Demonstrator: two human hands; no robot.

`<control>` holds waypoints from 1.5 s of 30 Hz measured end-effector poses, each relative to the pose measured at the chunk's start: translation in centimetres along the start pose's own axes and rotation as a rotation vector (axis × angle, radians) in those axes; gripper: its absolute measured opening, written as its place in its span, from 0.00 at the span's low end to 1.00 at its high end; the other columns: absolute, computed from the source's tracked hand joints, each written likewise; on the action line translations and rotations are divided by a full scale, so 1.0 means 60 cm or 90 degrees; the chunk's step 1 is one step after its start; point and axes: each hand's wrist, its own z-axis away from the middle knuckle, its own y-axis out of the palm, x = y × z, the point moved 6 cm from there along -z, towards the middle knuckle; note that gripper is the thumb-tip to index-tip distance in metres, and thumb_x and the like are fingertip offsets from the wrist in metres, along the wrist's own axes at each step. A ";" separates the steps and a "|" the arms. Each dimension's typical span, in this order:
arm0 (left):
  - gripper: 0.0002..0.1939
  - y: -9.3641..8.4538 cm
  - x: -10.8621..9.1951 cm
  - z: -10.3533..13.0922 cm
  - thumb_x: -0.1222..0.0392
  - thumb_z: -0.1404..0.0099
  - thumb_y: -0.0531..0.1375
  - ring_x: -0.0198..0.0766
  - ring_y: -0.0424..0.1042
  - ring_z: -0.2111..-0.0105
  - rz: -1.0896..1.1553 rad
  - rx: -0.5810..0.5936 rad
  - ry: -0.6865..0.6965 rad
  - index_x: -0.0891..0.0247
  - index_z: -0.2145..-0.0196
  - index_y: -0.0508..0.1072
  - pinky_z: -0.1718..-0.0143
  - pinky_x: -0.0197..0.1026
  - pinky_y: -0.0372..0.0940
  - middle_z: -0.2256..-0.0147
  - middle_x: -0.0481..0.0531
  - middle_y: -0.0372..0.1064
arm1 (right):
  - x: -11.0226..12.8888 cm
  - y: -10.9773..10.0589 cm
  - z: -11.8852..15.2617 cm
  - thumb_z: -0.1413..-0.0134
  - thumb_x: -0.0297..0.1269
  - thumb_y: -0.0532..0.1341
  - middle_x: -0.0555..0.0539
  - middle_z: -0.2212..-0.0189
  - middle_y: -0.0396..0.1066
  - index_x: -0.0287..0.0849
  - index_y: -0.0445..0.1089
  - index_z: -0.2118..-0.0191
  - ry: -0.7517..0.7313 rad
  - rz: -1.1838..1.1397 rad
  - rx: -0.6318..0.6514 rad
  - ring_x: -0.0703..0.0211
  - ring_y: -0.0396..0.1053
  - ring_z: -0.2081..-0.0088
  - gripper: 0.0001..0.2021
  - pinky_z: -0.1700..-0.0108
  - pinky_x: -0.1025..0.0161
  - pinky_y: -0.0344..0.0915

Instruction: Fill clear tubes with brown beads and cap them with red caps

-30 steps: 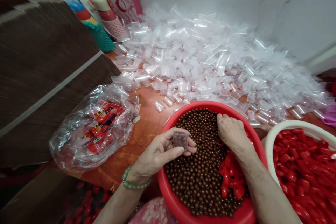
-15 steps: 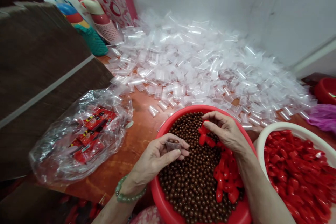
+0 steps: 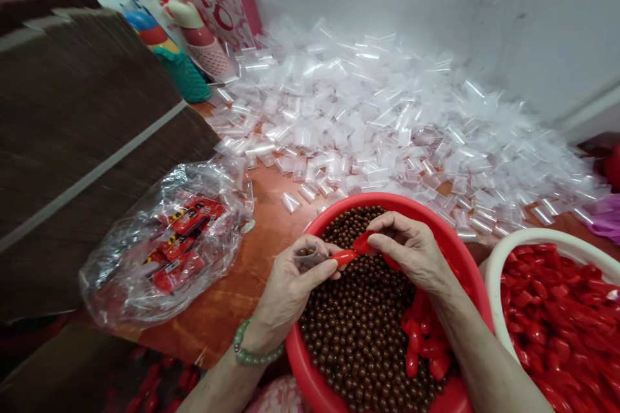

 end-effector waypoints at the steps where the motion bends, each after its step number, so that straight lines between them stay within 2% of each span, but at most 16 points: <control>1: 0.12 -0.001 -0.001 0.000 0.62 0.43 0.68 0.30 0.70 0.73 0.008 -0.005 0.006 0.65 0.70 0.67 0.65 0.35 0.65 0.65 0.50 0.75 | 0.005 -0.001 0.000 0.48 0.41 0.68 0.49 0.68 0.74 0.46 0.75 0.65 -0.012 0.023 0.010 0.61 0.71 0.68 0.07 0.64 0.65 0.69; 6: 0.12 0.001 -0.005 -0.001 0.64 0.44 0.68 0.30 0.71 0.72 0.015 0.006 0.002 0.65 0.72 0.65 0.66 0.34 0.66 0.66 0.50 0.75 | 0.036 0.000 0.008 0.44 0.37 0.66 0.49 0.65 0.74 0.46 0.74 0.60 -0.127 0.188 0.115 0.60 0.72 0.63 0.06 0.58 0.64 0.69; 9: 0.12 0.002 -0.004 -0.004 0.65 0.44 0.67 0.29 0.71 0.72 0.017 0.012 -0.006 0.65 0.73 0.65 0.66 0.34 0.65 0.67 0.50 0.74 | 0.041 0.004 0.018 0.43 0.36 0.65 0.48 0.64 0.75 0.45 0.74 0.58 -0.167 0.322 0.175 0.59 0.73 0.63 0.07 0.59 0.64 0.70; 12: 0.12 0.001 -0.002 -0.006 0.65 0.45 0.68 0.29 0.71 0.73 0.038 0.007 -0.012 0.66 0.72 0.66 0.66 0.34 0.65 0.68 0.49 0.74 | 0.042 0.010 0.027 0.41 0.36 0.63 0.47 0.62 0.77 0.46 0.74 0.54 -0.207 0.394 0.192 0.57 0.74 0.60 0.09 0.57 0.63 0.70; 14: 0.11 -0.001 -0.002 -0.006 0.64 0.46 0.69 0.29 0.71 0.74 0.051 -0.003 -0.010 0.66 0.70 0.69 0.67 0.34 0.66 0.68 0.49 0.75 | 0.038 0.014 0.027 0.40 0.36 0.62 0.47 0.61 0.77 0.46 0.74 0.55 -0.202 0.382 0.185 0.57 0.75 0.60 0.09 0.57 0.63 0.71; 17: 0.11 -0.002 -0.001 -0.005 0.62 0.45 0.69 0.29 0.71 0.74 0.042 -0.014 -0.012 0.67 0.66 0.73 0.67 0.33 0.66 0.72 0.48 0.74 | 0.025 0.015 0.019 0.44 0.39 0.65 0.47 0.64 0.78 0.45 0.76 0.58 -0.135 0.293 0.139 0.57 0.76 0.63 0.09 0.59 0.63 0.72; 22: 0.11 -0.002 -0.002 -0.006 0.59 0.46 0.70 0.29 0.71 0.74 0.052 -0.016 -0.001 0.66 0.68 0.74 0.68 0.34 0.65 0.68 0.48 0.73 | 0.003 0.026 0.014 0.51 0.42 0.69 0.48 0.66 0.80 0.45 0.79 0.61 -0.051 0.156 0.042 0.54 0.77 0.65 0.11 0.58 0.60 0.73; 28: 0.10 -0.003 -0.002 -0.012 0.60 0.46 0.70 0.28 0.67 0.73 0.026 -0.016 0.011 0.65 0.71 0.73 0.68 0.32 0.61 0.73 0.45 0.68 | -0.011 0.056 0.026 0.47 0.41 0.67 0.49 0.63 0.81 0.49 0.80 0.59 -0.024 0.056 0.010 0.55 0.78 0.63 0.10 0.57 0.62 0.75; 30: 0.10 -0.004 -0.003 -0.012 0.60 0.46 0.70 0.29 0.67 0.72 0.027 -0.015 0.016 0.65 0.72 0.73 0.67 0.33 0.61 0.72 0.46 0.68 | -0.010 0.060 0.030 0.44 0.40 0.65 0.48 0.59 0.80 0.49 0.78 0.55 -0.027 0.076 0.016 0.55 0.78 0.59 0.11 0.52 0.60 0.74; 33: 0.09 -0.003 -0.012 -0.011 0.60 0.47 0.70 0.33 0.69 0.67 -0.007 -0.005 0.040 0.66 0.72 0.75 0.61 0.36 0.62 0.68 0.48 0.69 | 0.000 0.067 0.037 0.40 0.38 0.62 0.45 0.52 0.77 0.46 0.74 0.47 -0.074 0.152 0.066 0.53 0.76 0.52 0.16 0.47 0.58 0.71; 37: 0.09 -0.003 -0.019 -0.012 0.60 0.46 0.69 0.33 0.67 0.69 -0.021 -0.006 0.036 0.66 0.74 0.74 0.63 0.36 0.61 0.71 0.47 0.67 | 0.016 0.076 0.045 0.44 0.37 0.65 0.42 0.45 0.72 0.43 0.65 0.39 -0.153 0.257 0.118 0.50 0.72 0.46 0.26 0.43 0.57 0.68; 40: 0.10 0.000 -0.021 -0.012 0.60 0.47 0.69 0.32 0.64 0.71 -0.033 0.013 0.020 0.66 0.76 0.72 0.66 0.35 0.58 0.73 0.46 0.65 | 0.024 0.083 0.042 0.43 0.36 0.64 0.44 0.50 0.75 0.44 0.68 0.43 -0.181 0.291 0.121 0.54 0.75 0.52 0.22 0.49 0.63 0.71; 45: 0.11 0.007 -0.017 -0.012 0.55 0.43 0.66 0.31 0.61 0.71 -0.066 0.049 -0.017 0.65 0.72 0.70 0.66 0.35 0.57 0.72 0.46 0.62 | 0.026 0.083 0.031 0.40 0.34 0.61 0.48 0.58 0.78 0.47 0.72 0.49 -0.171 0.278 0.161 0.60 0.77 0.62 0.13 0.58 0.68 0.72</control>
